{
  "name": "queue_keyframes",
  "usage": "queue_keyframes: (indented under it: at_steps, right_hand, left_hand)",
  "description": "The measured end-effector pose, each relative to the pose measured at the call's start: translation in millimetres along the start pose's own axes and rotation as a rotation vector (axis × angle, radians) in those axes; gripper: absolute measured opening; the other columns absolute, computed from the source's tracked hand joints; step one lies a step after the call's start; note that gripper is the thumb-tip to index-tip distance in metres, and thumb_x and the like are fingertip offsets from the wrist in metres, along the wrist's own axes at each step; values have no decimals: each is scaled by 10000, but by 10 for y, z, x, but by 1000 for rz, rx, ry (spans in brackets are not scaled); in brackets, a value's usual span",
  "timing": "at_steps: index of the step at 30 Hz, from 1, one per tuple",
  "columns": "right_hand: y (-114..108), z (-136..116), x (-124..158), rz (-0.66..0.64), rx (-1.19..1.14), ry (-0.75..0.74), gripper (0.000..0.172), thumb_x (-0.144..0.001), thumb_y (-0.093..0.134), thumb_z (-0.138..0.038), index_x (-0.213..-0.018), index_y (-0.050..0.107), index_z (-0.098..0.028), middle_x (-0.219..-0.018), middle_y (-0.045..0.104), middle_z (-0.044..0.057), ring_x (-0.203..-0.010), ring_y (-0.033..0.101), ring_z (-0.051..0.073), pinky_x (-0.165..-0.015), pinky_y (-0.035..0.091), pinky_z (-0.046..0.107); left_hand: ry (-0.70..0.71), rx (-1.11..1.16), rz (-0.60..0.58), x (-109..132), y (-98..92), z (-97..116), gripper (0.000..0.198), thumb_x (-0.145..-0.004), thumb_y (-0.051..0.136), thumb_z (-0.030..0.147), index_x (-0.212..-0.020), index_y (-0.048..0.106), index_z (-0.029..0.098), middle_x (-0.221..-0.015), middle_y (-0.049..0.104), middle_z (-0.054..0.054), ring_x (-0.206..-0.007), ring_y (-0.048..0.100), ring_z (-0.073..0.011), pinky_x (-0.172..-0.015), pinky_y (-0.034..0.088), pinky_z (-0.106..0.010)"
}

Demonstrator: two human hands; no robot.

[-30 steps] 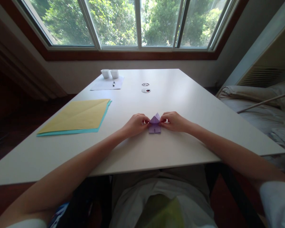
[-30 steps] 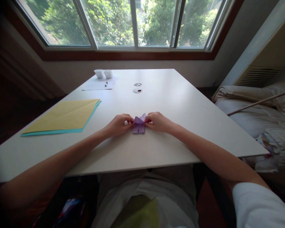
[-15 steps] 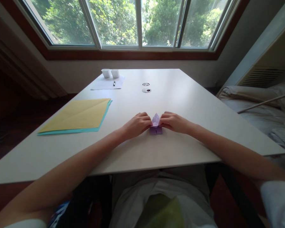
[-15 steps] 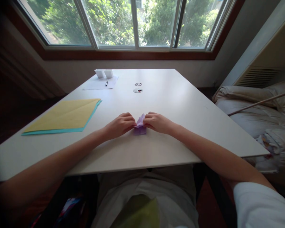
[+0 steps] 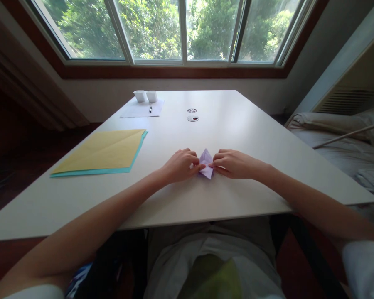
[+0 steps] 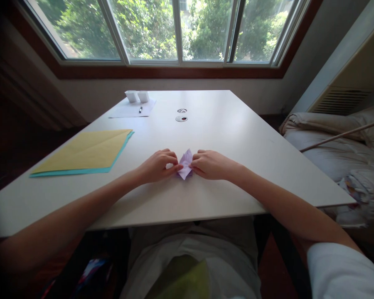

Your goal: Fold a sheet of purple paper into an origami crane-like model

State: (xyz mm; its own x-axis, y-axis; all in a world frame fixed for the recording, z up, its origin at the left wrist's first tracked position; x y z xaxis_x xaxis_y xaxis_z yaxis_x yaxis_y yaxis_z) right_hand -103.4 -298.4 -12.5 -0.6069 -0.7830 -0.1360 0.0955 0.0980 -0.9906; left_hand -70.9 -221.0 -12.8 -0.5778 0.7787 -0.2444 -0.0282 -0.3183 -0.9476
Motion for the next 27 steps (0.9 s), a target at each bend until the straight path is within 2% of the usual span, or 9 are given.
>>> queue_keyframes:
  at_steps: [5,9,12,20,24,27]
  right_hand:
    - [-29,40,-32,71,22,114,331,-876,463,-395,-795,683,-160,-798,644,82,-771,539,175,-687,385,289]
    - [-43,-26,-37,121,55,102,272,-856,504,-389,-899,683,-188,-879,641,77,-806,529,178,-697,383,285]
    - [-40,-13,-29,109,9,127,247,-853,517,-368,-928,686,-204,-863,644,66,-811,532,172,-682,382,270]
    - [-32,42,-17,17,-14,210,288,-786,583,-452,-853,700,-198,-772,652,64,-760,547,186,-609,366,265]
    - [-15,76,-17,31,-78,230,277,-769,606,-440,-856,691,-191,-774,653,65,-779,557,193,-620,373,267]
    - [49,176,-23,50,-209,284,314,-739,636,-434,-927,661,-185,-811,650,54,-747,565,170,-627,381,257]
  left_hand:
    - [-82,-84,22,31,-4,40,290,-762,584,493,-771,709,231,-774,648,-42,-803,537,-204,-675,367,-304]
    - [-117,-170,10,81,-41,87,334,-759,558,543,-826,714,256,-783,648,-46,-837,535,-225,-687,360,-321]
    - [-137,-206,-5,95,-48,112,383,-738,550,586,-848,712,257,-786,649,-50,-846,535,-234,-690,361,-326]
    - [-149,-241,-24,85,-65,114,420,-686,580,614,-828,719,244,-759,666,-63,-838,543,-260,-692,366,-346]
    - [-105,-270,-20,100,-104,124,436,-708,563,602,-730,719,196,-695,657,-88,-814,550,-263,-702,372,-357]
    - [-137,-225,5,97,-114,27,445,-769,502,576,-749,716,187,-736,658,-94,-818,555,-258,-709,389,-362]
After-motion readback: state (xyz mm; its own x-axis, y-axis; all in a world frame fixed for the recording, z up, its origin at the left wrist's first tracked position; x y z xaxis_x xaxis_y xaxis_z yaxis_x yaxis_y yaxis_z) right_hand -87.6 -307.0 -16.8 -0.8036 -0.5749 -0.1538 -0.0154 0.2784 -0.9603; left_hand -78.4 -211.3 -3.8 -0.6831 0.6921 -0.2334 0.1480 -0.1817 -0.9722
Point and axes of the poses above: each hand's wrist, its own x-axis away from the middle knuckle, its own y-axis out of the palm, z = x × y, the point moved 9 cm from there along -x, towards the middle knuckle
